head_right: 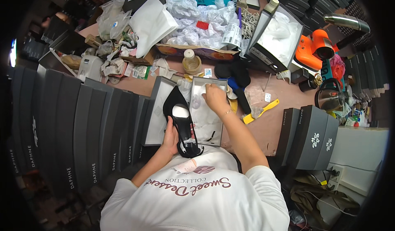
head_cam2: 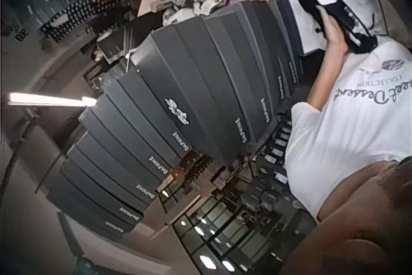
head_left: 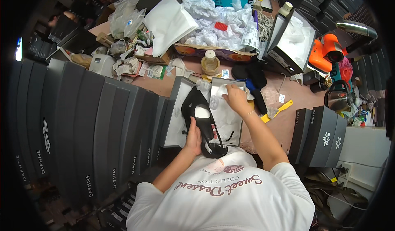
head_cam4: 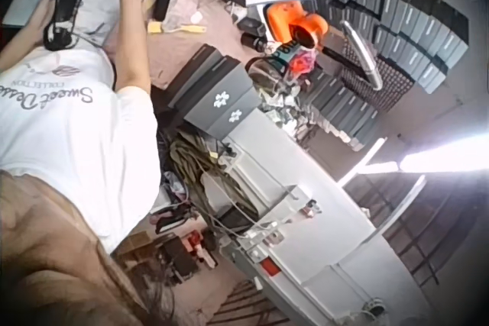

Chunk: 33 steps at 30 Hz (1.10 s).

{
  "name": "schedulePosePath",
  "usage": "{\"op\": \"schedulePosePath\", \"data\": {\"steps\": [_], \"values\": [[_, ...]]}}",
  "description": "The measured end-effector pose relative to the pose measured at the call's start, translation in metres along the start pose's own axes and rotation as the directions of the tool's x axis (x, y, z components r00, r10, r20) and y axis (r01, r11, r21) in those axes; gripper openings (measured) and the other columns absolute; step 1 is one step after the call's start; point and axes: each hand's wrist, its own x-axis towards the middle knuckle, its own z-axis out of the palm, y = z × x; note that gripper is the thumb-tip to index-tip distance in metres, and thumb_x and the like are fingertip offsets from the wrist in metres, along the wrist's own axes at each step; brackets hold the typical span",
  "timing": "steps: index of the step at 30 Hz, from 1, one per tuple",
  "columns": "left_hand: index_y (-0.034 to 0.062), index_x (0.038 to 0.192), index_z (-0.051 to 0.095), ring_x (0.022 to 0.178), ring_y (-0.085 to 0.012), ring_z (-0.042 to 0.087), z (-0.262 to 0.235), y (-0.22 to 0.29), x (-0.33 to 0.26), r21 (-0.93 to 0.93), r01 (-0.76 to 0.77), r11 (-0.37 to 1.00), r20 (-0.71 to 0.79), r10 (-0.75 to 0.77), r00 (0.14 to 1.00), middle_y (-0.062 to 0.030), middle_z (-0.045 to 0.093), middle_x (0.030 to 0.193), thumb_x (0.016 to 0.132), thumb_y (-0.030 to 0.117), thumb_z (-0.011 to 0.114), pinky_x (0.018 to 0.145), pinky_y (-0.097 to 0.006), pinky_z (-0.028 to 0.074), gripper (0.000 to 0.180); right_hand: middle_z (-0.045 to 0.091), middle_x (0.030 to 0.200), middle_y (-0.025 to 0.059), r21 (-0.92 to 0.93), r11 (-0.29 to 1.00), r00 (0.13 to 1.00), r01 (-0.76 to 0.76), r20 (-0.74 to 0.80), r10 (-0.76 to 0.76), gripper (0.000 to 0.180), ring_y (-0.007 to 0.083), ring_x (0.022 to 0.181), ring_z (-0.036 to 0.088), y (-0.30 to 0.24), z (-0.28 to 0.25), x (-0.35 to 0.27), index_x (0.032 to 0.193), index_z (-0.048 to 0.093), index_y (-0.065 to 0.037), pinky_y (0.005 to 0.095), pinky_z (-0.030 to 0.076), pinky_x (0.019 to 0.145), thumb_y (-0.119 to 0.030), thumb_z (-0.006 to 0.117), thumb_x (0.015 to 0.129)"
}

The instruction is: Cleaning high-heeled shoes with a brush and packing them into boxes with tissue paper and protective materials.

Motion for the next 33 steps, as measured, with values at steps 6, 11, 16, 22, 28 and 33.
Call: {"op": "schedulePosePath", "data": {"steps": [6, 11, 16, 22, 28, 33], "values": [[0.0041, 0.110, 0.055, 0.072, -0.0184, 0.062, 0.010, 0.006, 0.002, -0.020, -0.025, 0.999, 0.024, 0.026, 0.999, -0.0098, 0.063, 0.092, 0.082, 0.078, 0.035, 0.064, -0.035, 0.054, 0.081, 0.064, 0.088, 0.0157, -0.283, 0.948, 0.987, 0.143, 0.110, -0.116, 0.014, 0.0308, 0.081, 0.066, 0.021, 0.033, 0.016, 0.096, 0.057, -0.009, 0.0388, 0.052, 0.063, -0.009, 0.056, 0.082], [0.0068, 0.113, 0.054, 0.073, -0.0170, 0.061, 0.005, 0.006, 0.009, -0.081, -0.026, 0.996, 0.052, 0.030, 0.998, -0.0066, 0.061, 0.090, 0.082, 0.078, 0.035, 0.064, -0.033, 0.054, 0.080, 0.060, 0.090, 0.0100, 0.666, 0.746, 0.999, -0.015, 0.037, -0.013, 0.026, 0.0184, 0.082, 0.062, -0.004, -0.018, -0.022, 0.105, 0.055, -0.008, 0.0292, 0.050, 0.069, -0.002, 0.063, 0.080], [0.0103, 0.120, 0.050, 0.075, -0.0168, 0.060, 0.028, 0.001, 0.011, 0.062, -0.067, 0.996, 0.024, 0.066, 0.998, -0.0063, 0.059, 0.091, 0.086, 0.072, 0.036, 0.065, -0.033, 0.053, 0.072, 0.055, 0.089, 0.0077, 0.698, 0.707, 0.994, 0.112, -0.068, -0.090, 0.023, 0.0188, 0.084, 0.059, -0.069, -0.043, -0.046, 0.097, 0.053, -0.005, 0.0275, 0.047, 0.073, 0.003, 0.064, 0.078], [0.0114, 0.111, 0.049, 0.070, -0.0156, 0.059, 0.031, -0.016, 0.003, 0.052, -0.007, 0.999, 0.001, 0.007, 1.000, -0.0056, 0.058, 0.090, 0.089, 0.055, 0.051, 0.061, -0.031, 0.052, 0.049, 0.053, 0.100, 0.0137, 0.261, 0.951, 0.984, 0.167, -0.104, -0.144, 0.040, 0.0326, 0.089, 0.054, -0.076, -0.033, -0.033, 0.110, 0.053, -0.008, 0.0399, 0.048, 0.073, 0.001, 0.058, 0.072], [0.0091, 0.102, 0.055, 0.069, -0.0148, 0.058, 0.026, -0.031, -0.004, 0.005, -0.056, 0.998, -0.061, 0.056, 0.997, -0.0033, 0.057, 0.084, 0.092, 0.059, 0.042, 0.062, -0.031, 0.052, 0.053, 0.038, 0.137, 0.0199, 0.453, 0.869, 0.974, 0.198, 0.005, -0.225, 0.079, 0.0354, 0.110, 0.051, -0.074, -0.012, -0.014, 0.142, 0.034, -0.012, 0.0412, 0.043, 0.094, -0.002, 0.067, 0.071], [0.0045, 0.099, 0.055, 0.072, -0.0180, 0.059, -0.004, -0.012, -0.007, -0.101, -0.149, 0.984, -0.036, 0.146, 0.989, -0.0061, 0.057, 0.081, 0.088, 0.065, 0.043, 0.065, -0.034, 0.053, 0.063, 0.060, 0.109, 0.0285, 0.240, 0.955, 0.910, -0.172, 0.410, 0.061, 0.064, 0.0388, 0.101, 0.060, 0.009, -0.015, 0.021, 0.129, 0.044, -0.001, 0.0429, 0.050, 0.084, -0.027, 0.072, 0.077]]}}
